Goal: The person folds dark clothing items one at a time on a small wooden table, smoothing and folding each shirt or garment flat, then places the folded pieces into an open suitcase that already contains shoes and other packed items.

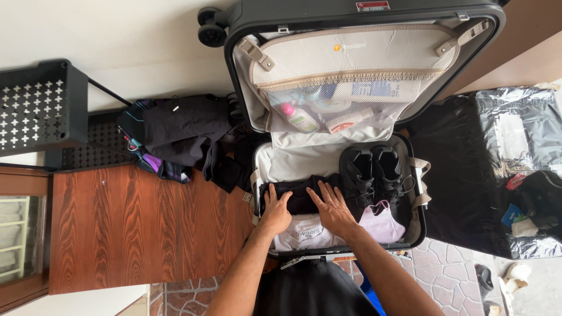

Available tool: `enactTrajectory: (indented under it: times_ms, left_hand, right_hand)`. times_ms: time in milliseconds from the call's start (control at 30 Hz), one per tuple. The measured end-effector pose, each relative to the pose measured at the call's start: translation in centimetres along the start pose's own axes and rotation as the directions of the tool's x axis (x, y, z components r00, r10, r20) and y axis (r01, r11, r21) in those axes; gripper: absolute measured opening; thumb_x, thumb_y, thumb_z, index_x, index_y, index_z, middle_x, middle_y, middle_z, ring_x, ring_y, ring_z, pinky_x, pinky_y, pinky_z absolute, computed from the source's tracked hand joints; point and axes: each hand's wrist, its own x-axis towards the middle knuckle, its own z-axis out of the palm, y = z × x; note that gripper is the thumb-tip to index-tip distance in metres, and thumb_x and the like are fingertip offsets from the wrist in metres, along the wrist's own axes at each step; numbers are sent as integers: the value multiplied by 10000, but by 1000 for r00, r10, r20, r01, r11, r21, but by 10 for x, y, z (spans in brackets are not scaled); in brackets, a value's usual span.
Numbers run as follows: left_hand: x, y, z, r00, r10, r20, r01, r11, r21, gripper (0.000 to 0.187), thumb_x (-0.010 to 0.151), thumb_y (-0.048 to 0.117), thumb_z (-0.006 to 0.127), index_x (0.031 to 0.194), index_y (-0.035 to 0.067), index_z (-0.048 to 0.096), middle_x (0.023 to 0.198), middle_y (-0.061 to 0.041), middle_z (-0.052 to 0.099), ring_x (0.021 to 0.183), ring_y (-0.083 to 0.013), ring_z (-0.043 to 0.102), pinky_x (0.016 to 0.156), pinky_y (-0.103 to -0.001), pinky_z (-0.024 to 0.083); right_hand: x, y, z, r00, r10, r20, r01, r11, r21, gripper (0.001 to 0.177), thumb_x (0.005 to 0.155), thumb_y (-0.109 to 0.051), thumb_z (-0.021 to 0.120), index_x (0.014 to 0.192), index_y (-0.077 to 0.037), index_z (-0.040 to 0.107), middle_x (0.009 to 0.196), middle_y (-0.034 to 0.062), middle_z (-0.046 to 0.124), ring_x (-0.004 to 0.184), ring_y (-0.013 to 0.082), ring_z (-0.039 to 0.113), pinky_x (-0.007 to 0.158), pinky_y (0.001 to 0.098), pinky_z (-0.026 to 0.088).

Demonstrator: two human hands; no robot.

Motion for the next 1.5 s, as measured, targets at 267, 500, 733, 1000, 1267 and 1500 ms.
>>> enactTrajectory:
  times_ms: [267,500,733,1000,1267,1500]
  left_hand:
    - [-21,-7,17,984,84,-158,-83,996,12,817,855,57,632,1576,7,249,1584,-421,-39,1449,-639,80,1197,-598,222]
    - [-90,-9,-50,979,70,-193,-144,904,-402,466,972,181,606,1426,110,529,1496,-228,480,1348,-354,519,1073,-426,480]
    - [-88,-63,-150,920,-44,-390,-116,919,-376,340,975,142,583,1311,121,635,1255,-133,727,1098,-269,748,894,-363,602]
    - [-35,-124,-224,768,236,-596,-257,965,50,486,925,94,663,1387,59,519,1558,-304,387,1419,-466,438,1120,-491,453]
    - [22,-144,-293,804,345,-485,-119,891,438,809,822,137,727,1521,-8,346,1578,-374,260,1456,-504,313,1168,-579,317]
    - [51,-163,-309,881,338,-331,-23,730,683,806,881,264,715,1566,77,333,1489,-179,475,1411,-341,424,1218,-576,242]
  right_hand:
    - [-5,-1,7,991,-40,-129,38,999,-21,734,863,24,424,1571,-149,343,1614,271,273,1518,391,231,1239,540,129]
    - [-10,-37,-1,959,1,-284,-15,999,-49,659,898,-53,533,1540,-134,410,1579,249,385,1495,399,311,1220,542,229]
    - [2,-95,-4,998,-57,-18,56,998,-32,793,894,-420,688,1555,-161,334,1621,226,224,1510,402,185,1213,559,155]
    - [14,-121,6,988,101,113,-74,971,-226,803,923,-480,659,1569,-167,298,1675,198,98,1560,360,57,1243,565,80]
    - [18,-144,9,957,277,84,-264,955,-136,817,847,-360,769,1542,-208,366,1685,124,127,1573,302,84,1274,541,73]
    - [9,-149,23,935,253,-247,-254,967,31,616,847,-227,737,1426,-143,544,1560,145,432,1485,311,347,1235,496,238]
